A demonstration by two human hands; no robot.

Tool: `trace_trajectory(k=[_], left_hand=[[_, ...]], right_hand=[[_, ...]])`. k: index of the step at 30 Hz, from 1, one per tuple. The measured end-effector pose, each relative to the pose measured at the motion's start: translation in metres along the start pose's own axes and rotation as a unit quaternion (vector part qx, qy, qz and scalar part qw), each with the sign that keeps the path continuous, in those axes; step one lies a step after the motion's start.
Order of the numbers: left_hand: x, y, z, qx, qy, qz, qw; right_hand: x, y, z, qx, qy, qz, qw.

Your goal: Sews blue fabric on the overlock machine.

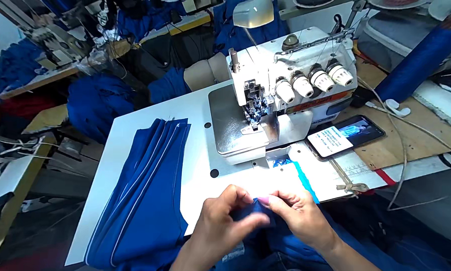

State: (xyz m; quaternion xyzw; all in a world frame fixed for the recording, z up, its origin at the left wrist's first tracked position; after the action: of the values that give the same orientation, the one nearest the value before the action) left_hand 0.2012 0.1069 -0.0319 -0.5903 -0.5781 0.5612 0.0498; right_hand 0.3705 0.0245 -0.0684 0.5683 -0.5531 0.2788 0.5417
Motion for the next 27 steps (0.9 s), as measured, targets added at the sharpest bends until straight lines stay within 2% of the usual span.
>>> trace_trajectory(k=[3,5,6,8,10,13,14,16,18,21,24,27], left_hand=[[-0.007,-0.044,0.000,0.115,0.161,-0.180,0.964],[-0.009,-0.068,-0.002,0.156,0.203,-0.261,0.931],[-0.009,-0.079,-0.004,0.157,0.212,-0.295,0.918],[-0.014,-0.106,-0.011,0.107,0.208,-0.360,0.903],[-0.036,-0.145,-0.021,0.058,0.182,-0.399,0.897],[-0.063,-0.182,-0.030,0.023,0.131,-0.378,0.916],[-0.051,-0.184,-0.039,0.020,0.113,-0.375,0.920],[-0.010,-0.159,-0.062,-0.020,0.103,-0.358,0.928],[0.017,-0.121,-0.081,0.011,0.093,-0.260,0.961],[0.034,-0.073,-0.091,0.084,0.053,-0.074,0.992],[0.043,-0.054,-0.092,0.046,-0.048,0.063,0.996],[0.044,-0.047,-0.091,0.020,-0.115,0.107,0.987]], right_hand=[[0.051,-0.012,-0.009,0.030,-0.124,0.036,0.991],[0.071,-0.022,-0.016,0.029,-0.164,0.077,0.983],[0.066,-0.025,-0.022,0.002,-0.161,0.101,0.982],[0.053,-0.022,-0.034,-0.058,-0.164,0.131,0.976],[0.073,-0.008,-0.039,-0.044,-0.229,0.161,0.959],[0.103,0.015,-0.052,-0.011,-0.298,0.175,0.938],[0.095,0.020,-0.063,-0.008,-0.291,0.176,0.940],[0.058,0.029,-0.088,-0.014,-0.229,0.145,0.962],[0.026,0.036,-0.100,-0.005,-0.161,0.128,0.979],[0.008,0.039,-0.102,0.021,-0.125,0.115,0.985],[0.004,0.034,-0.103,0.007,-0.108,0.111,0.988],[0.000,0.027,-0.101,-0.015,-0.104,0.106,0.989]])
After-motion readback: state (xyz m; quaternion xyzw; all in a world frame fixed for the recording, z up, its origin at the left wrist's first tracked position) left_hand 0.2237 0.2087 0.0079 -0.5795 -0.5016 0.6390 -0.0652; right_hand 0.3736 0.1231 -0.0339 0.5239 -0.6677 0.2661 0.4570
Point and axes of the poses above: each hand's wrist, its own z-axis away from the middle knuckle, its own y-axis out of the palm, x = y × z, the point moved 2 cm from there along -z, towards the middle knuckle, and after that the axes turned 13 degrees about -z, right-handed, at the moved point
